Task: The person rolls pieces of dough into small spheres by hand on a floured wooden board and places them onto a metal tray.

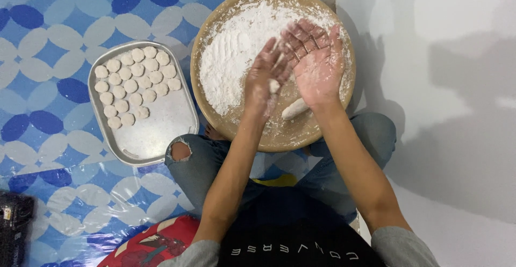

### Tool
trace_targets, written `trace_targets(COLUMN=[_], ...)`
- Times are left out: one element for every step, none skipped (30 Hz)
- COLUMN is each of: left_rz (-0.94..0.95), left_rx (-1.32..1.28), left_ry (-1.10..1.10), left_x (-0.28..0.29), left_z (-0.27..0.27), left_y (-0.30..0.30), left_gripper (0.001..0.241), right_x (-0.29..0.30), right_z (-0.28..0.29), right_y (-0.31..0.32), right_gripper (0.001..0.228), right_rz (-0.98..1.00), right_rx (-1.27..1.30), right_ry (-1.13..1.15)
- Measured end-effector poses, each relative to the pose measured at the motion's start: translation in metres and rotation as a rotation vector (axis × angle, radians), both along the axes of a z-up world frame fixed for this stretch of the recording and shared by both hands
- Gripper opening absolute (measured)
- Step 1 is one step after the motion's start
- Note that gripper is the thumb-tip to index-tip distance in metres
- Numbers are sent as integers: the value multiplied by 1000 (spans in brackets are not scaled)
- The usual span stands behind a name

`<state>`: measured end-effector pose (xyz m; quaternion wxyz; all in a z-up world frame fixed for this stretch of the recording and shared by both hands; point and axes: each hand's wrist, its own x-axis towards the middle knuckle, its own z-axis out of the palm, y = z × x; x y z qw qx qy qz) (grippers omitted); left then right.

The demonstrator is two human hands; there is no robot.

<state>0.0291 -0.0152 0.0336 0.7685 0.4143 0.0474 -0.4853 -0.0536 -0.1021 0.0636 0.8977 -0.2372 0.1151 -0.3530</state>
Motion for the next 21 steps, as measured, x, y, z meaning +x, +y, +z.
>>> trace_targets(left_rz=[-2, 61, 127, 128, 107, 86, 85, 11, -66, -70, -59, -48, -53, -34, -9, -8, 15, 38, 36, 57, 82], left_rx=[1, -109, -218, -216, -367, -518, -516, -740, -966, -964, -959, -953, -952, -944, -939, -943, -931, -919, -919, -931, -938], left_ry=[2, 100, 197, 198, 303, 406, 405, 452, 496, 498, 503, 508, 509, 514, 516, 515, 519, 523, 529, 592, 655], left_x=[1, 2, 4, 4, 4, 4, -1, -6, -12, -11, -11, -10, -7, -4, 0, 3, 5, 6, 4, 2, -1], left_z=[-1, -3, -4, -18, -32, -46, -53, -60, -68, -66, -63, -61, -57, -53, -48, -43, -40, -38, -36, -34, -34], left_y=[2, 4, 7, 6, 6, 5, 5, 4, 3, 4, 4, 3, 5, 7, 7, 6, 8, 11, 9, 8, 9], left_gripper=[43, 60, 80, 80, 79, 78, 78, 84, 92, 92, 92, 93, 93, 95, 97, 97, 100, 104, 104, 105, 107], right_x=[-1, -1, -1, -3, -4, -5, 0, 4, 7, 10, 14, 17, 19, 22, 25, 22, 17, 13, 13, 14, 13], right_z=[-1, -1, -2, -19, -35, -52, -30, -9, 14, 11, 8, 6, -3, -11, -19, -29, -40, -52, -57, -62, -68], right_y=[1, 2, 3, 1, -1, -2, 4, 11, 17, 21, 25, 28, 44, 59, 72, 71, 72, 74, 69, 64, 61], right_gripper=[51, 51, 51, 51, 58, 67, 67, 40, 27, 27, 32, 74, 74, 65, 58, 58, 56, 63, 63, 62, 63], right_rz=[-2, -9, -15, -15, -28, -41, -42, -101, -163, -167, -148, -124, -128, -136, -140, -140, -155, -170, -169, -174, -173], right_rx=[1, 54, 107, 109, 3, -102, -100, -526, -955, -953, -1190, -1426, -1424, -1558, -1699, -1703, -1738, -1769, -1768, -1702, -1630], right_ry=[2, 81, 159, 159, 185, 211, 210, 494, 778, 780, 869, 955, 958, 984, 1003, 1001, 885, 768, 775, 850, 921])
